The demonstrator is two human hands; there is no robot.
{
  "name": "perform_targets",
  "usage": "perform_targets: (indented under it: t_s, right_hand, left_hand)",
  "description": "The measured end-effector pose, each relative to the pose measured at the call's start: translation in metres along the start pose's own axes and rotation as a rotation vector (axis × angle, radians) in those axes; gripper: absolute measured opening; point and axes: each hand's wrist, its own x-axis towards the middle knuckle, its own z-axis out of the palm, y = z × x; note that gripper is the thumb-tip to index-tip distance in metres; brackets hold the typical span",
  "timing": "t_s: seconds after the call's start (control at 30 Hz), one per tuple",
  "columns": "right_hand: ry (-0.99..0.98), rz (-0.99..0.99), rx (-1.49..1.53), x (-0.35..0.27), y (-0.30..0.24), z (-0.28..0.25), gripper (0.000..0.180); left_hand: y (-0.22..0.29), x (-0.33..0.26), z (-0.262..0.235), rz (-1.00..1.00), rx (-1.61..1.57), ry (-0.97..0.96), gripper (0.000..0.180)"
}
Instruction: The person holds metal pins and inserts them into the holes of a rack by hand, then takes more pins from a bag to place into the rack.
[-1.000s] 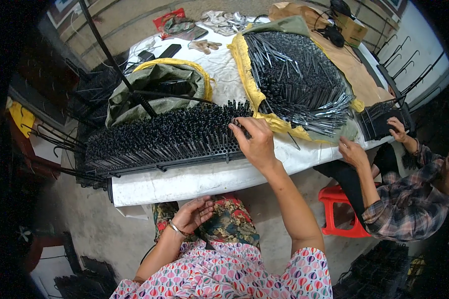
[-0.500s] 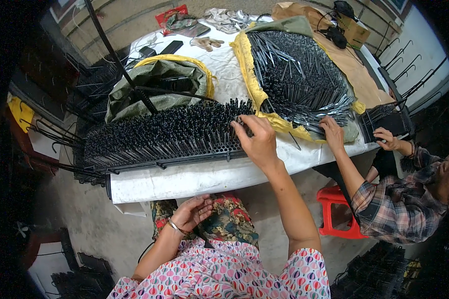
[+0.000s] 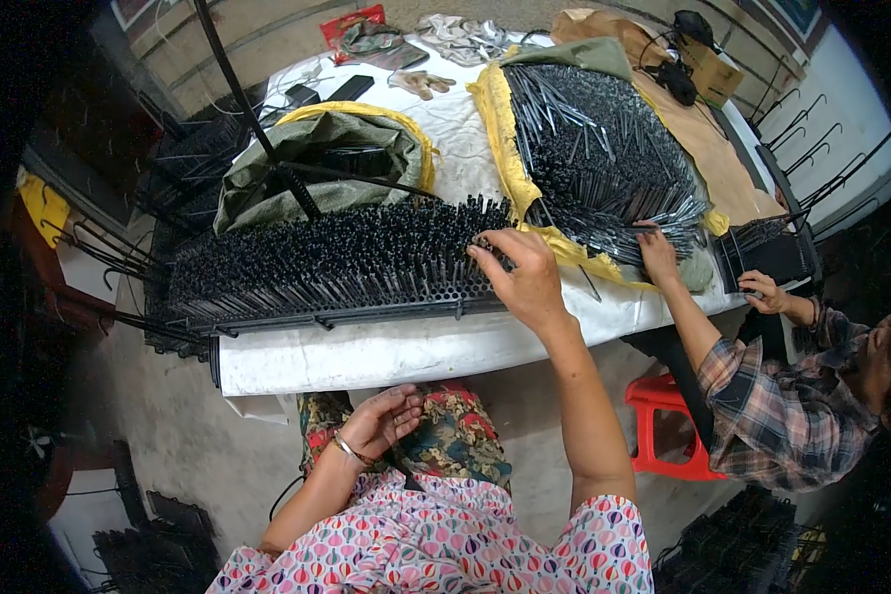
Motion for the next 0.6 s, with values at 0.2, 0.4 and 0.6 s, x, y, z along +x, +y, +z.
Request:
perform_targets:
  t_s: [0.2, 0.4, 0.6]
  right_hand:
    - [0.038, -0.049, -0.052, -0.008, 0.007, 0.008, 0.018]
    - [0.011, -0.172, -0.109, -0.006, 0.004, 0.010, 0.028]
    - [0.063, -0.181, -0.062, -0.007, 0.004, 0.014, 0.024]
  left_hand:
    - [0.000, 0.000, -0.001, 0.001, 0.002, 0.003, 0.023]
    - [0.001, 0.000, -0.002, 0.006, -0.005, 0.009, 0.023]
    - [0.001, -0.005, -0.003, 0.018, -0.017, 0.014, 0.024]
